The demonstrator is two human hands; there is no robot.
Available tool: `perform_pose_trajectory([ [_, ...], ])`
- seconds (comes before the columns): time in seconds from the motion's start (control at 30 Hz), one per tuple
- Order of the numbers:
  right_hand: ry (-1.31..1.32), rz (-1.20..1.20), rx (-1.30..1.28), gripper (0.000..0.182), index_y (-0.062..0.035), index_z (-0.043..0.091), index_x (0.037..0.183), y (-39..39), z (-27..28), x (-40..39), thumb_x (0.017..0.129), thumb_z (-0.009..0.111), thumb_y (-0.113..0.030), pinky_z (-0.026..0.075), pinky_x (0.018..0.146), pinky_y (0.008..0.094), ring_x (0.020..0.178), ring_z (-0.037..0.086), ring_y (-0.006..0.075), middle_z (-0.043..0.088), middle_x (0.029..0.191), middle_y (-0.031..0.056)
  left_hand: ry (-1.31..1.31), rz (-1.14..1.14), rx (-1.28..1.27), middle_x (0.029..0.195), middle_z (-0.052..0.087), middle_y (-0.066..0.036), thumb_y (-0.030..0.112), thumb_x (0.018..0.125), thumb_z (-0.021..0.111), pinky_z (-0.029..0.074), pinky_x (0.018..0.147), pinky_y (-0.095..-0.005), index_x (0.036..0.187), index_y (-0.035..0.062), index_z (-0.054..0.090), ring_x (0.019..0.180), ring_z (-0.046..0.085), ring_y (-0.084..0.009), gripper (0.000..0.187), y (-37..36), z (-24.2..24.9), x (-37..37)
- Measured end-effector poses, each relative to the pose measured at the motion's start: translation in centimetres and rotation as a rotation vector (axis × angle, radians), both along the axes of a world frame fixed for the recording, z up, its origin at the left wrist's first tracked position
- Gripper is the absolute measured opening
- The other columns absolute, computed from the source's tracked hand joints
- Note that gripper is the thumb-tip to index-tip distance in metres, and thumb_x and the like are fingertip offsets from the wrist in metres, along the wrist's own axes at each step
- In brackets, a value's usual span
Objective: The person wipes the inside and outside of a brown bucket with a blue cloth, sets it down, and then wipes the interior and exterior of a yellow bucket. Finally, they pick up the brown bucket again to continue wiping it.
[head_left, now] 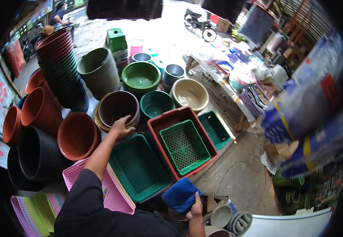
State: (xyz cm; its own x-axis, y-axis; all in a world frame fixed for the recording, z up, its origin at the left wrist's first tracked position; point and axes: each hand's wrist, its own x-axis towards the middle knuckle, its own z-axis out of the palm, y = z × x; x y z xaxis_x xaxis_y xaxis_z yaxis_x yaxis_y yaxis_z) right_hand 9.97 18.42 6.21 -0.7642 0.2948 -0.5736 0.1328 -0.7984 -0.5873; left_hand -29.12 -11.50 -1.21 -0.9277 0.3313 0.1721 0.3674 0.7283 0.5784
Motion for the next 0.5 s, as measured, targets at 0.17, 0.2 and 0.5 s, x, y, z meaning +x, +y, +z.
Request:
perform_pose_trajectory([
  [0.17, 0.095, -0.165, -0.294, 0.039, -0.0004, 0.052, 0.128, 3.0, -0.6, 6.5, 0.097, 0.050, -0.025, 0.045, 0.100, 0.0433, 0.113, 0.059, 0.0289, 0.059, 0.125, 0.0143, 0.210, 0.020, 0.263, 0.115, 0.060, -0.020, 0.017, 0.084, 0.066, 0.045, 0.095, -0.0402, 0.123, 0.0034, 0.054, 0.109, 0.057, -0.0355, 0.043, 4.7, 2.8, 7.8],
  [0.2, 0.076, -0.188, -0.193, 0.038, -0.0008, 0.053, 0.126, 3.6, -2.3, 8.0, 0.094, 0.055, -0.021, 0.044, 0.100, 0.0451, 0.112, 0.059, 0.0293, 0.061, 0.123, 0.0138, 0.225, -0.010, 0.274, 0.112, 0.060, -0.019, 0.013, 0.084, 0.065, 0.046, 0.092, -0.0395, 0.119, 0.0026, 0.055, 0.106, 0.059, -0.0347, 0.038, 5.9, 3.1, 10.4],
  [0.5, -0.234, -0.523, 0.019, 0.028, -0.0021, 0.061, 0.114, 6.0, -16.7, 21.5, 0.087, 0.063, -0.007, 0.049, 0.089, 0.0380, 0.100, 0.061, 0.0206, 0.065, 0.111, 0.0086, -0.104, -0.524, 0.299, 0.092, 0.063, -0.014, 0.001, 0.083, 0.061, 0.050, 0.074, -0.0360, 0.103, 0.0019, 0.060, 0.081, 0.064, -0.0270, 0.021, 17.3, -0.2, 33.9],
])
